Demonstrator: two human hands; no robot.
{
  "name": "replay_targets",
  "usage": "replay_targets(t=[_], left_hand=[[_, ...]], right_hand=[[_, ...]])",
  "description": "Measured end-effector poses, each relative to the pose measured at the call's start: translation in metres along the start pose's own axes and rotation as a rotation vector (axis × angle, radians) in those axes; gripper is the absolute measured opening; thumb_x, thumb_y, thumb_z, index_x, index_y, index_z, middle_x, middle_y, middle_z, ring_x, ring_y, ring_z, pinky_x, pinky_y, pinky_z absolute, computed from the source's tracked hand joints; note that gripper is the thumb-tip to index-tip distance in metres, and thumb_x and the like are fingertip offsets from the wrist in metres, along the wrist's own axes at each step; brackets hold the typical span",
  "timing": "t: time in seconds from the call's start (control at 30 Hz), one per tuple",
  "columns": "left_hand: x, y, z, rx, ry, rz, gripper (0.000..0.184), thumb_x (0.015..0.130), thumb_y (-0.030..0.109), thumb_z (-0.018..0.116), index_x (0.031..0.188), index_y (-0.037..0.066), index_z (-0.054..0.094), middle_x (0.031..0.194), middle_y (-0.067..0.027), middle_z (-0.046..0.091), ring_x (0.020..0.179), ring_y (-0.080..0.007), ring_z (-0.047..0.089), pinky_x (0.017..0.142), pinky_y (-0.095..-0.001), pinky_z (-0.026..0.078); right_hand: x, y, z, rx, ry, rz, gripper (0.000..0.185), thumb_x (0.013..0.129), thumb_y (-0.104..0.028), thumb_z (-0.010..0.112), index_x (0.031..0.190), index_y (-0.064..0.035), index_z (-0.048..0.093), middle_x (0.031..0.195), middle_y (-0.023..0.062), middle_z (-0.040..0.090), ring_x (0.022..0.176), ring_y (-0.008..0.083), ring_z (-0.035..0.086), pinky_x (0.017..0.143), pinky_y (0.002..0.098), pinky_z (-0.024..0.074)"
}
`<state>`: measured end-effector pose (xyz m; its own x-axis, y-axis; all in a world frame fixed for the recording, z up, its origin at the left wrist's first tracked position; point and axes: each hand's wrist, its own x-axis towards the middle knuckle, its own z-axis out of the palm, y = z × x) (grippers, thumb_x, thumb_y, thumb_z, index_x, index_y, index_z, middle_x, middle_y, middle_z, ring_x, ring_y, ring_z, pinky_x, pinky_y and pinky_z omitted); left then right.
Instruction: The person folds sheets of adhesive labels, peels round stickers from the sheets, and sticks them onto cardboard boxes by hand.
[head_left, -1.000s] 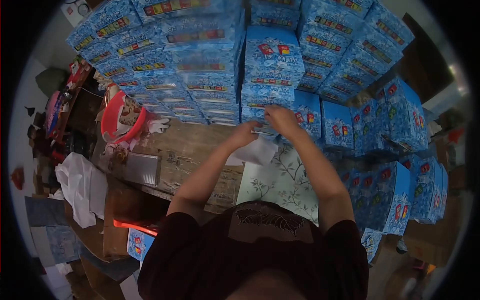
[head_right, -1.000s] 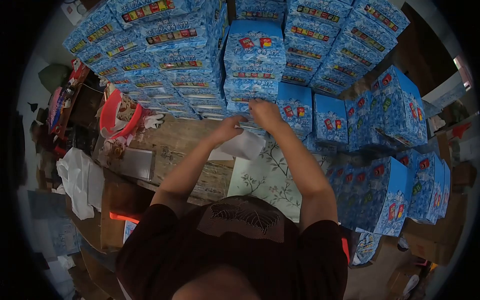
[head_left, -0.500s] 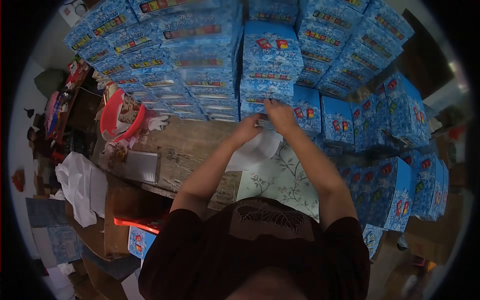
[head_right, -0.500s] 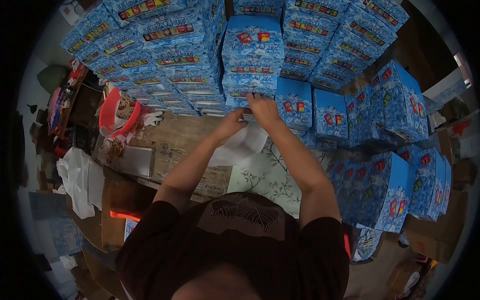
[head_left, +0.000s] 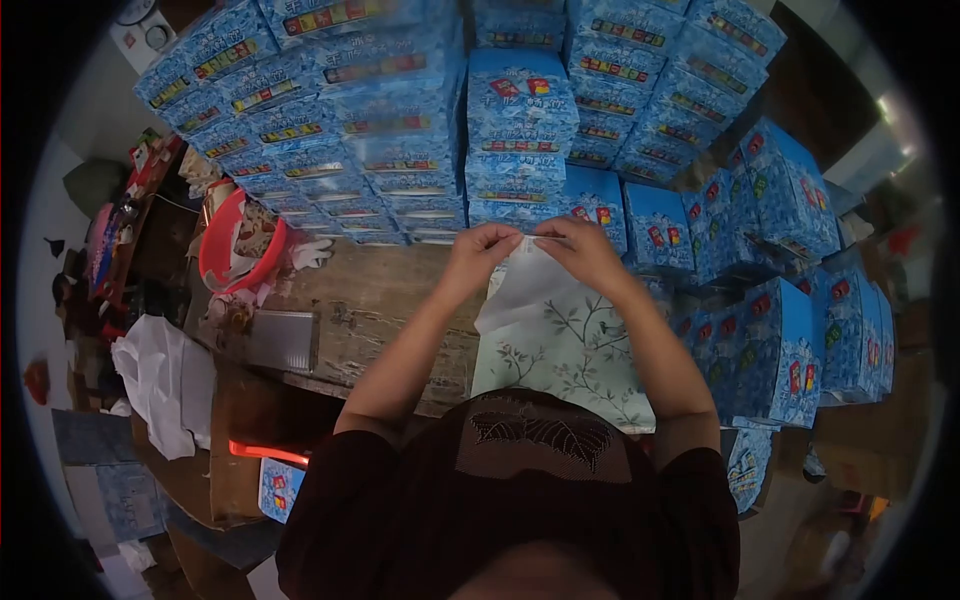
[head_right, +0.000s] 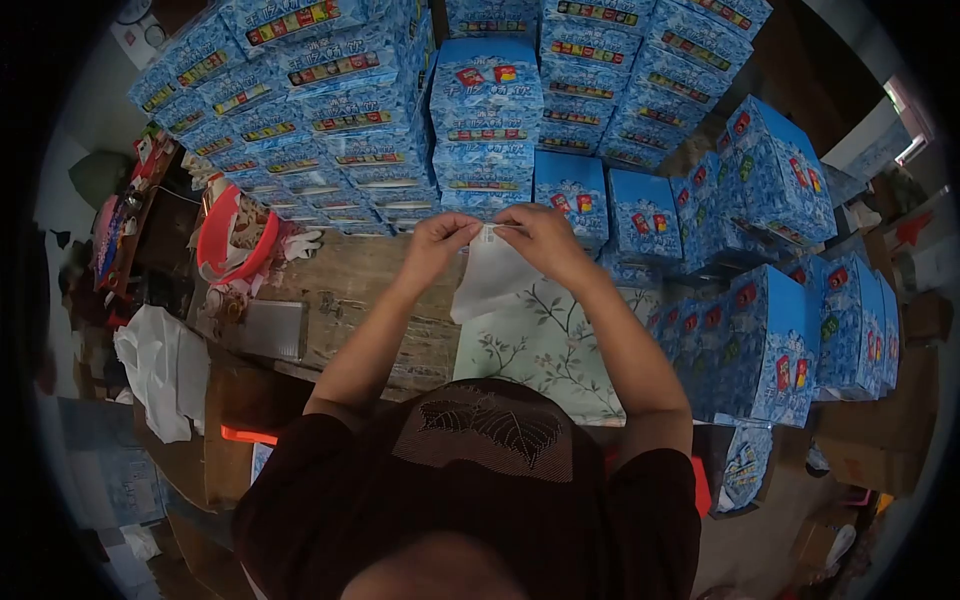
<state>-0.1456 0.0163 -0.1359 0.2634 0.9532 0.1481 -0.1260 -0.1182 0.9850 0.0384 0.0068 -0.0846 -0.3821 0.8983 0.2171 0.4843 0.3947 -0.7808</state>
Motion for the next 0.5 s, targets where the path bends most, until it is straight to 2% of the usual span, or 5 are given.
replay_targets(t=[0.13, 0.23, 0.37, 0.47, 0.5], left_hand=[[-0.006, 0.006, 0.006, 0.069, 0.017, 0.037, 0.013, 0.083, 0.012, 0.057, 0.089, 0.001, 0.061, 0.074, 0.0026, 0.057, 0.067, -0.0026, 0.049, 0.059, -0.0175, 0.042], [-0.007, 0.0, 0.005, 0.062, 0.052, 0.041, 0.013, 0.083, 0.013, 0.057, 0.087, 0.001, 0.061, 0.073, 0.0029, 0.057, 0.066, -0.0027, 0.049, 0.058, -0.0176, 0.041], [-0.009, -0.002, 0.004, 0.005, 0.077, -0.009, 0.014, 0.083, 0.014, 0.057, 0.084, 0.0, 0.061, 0.072, 0.0027, 0.056, 0.064, -0.0028, 0.047, 0.059, -0.018, 0.04], [-0.012, 0.0, 0.008, -0.096, 0.102, -0.088, 0.013, 0.083, 0.013, 0.057, 0.083, 0.0, 0.06, 0.07, 0.0023, 0.055, 0.064, -0.0037, 0.048, 0.059, -0.018, 0.039], [-0.012, -0.005, 0.006, -0.097, 0.103, -0.09, 0.013, 0.083, 0.013, 0.057, 0.083, 0.0, 0.06, 0.07, 0.0023, 0.055, 0.064, -0.0037, 0.048, 0.059, -0.018, 0.039]], right_hand=[[-0.002, -0.004, 0.005, -0.32, 0.113, -0.257, 0.01, 0.074, -0.008, 0.059, 0.084, -0.0046, 0.059, 0.079, 0.0082, 0.058, 0.075, 0.0249, 0.055, 0.072, 0.0345, 0.0403], [-0.007, -0.011, 0.011, -0.482, 0.211, -0.363, 0.01, 0.074, -0.007, 0.058, 0.083, -0.0063, 0.058, 0.081, 0.0066, 0.058, 0.079, 0.0241, 0.053, 0.077, 0.0347, 0.036], [-0.008, -0.008, 0.018, -0.596, 0.231, -0.43, 0.011, 0.071, -0.006, 0.058, 0.083, -0.0066, 0.058, 0.081, 0.0062, 0.058, 0.079, 0.0227, 0.053, 0.077, 0.0339, 0.0356], [-0.008, -0.004, 0.023, -0.477, 0.288, -0.306, 0.012, 0.072, -0.006, 0.059, 0.084, -0.0069, 0.059, 0.08, 0.0065, 0.057, 0.078, 0.0227, 0.053, 0.077, 0.0355, 0.0368], [-0.008, 0.004, 0.026, -0.557, 0.278, -0.386, 0.014, 0.07, -0.005, 0.059, 0.083, -0.0075, 0.059, 0.08, 0.0062, 0.057, 0.079, 0.0227, 0.053, 0.077, 0.0345, 0.0365]])
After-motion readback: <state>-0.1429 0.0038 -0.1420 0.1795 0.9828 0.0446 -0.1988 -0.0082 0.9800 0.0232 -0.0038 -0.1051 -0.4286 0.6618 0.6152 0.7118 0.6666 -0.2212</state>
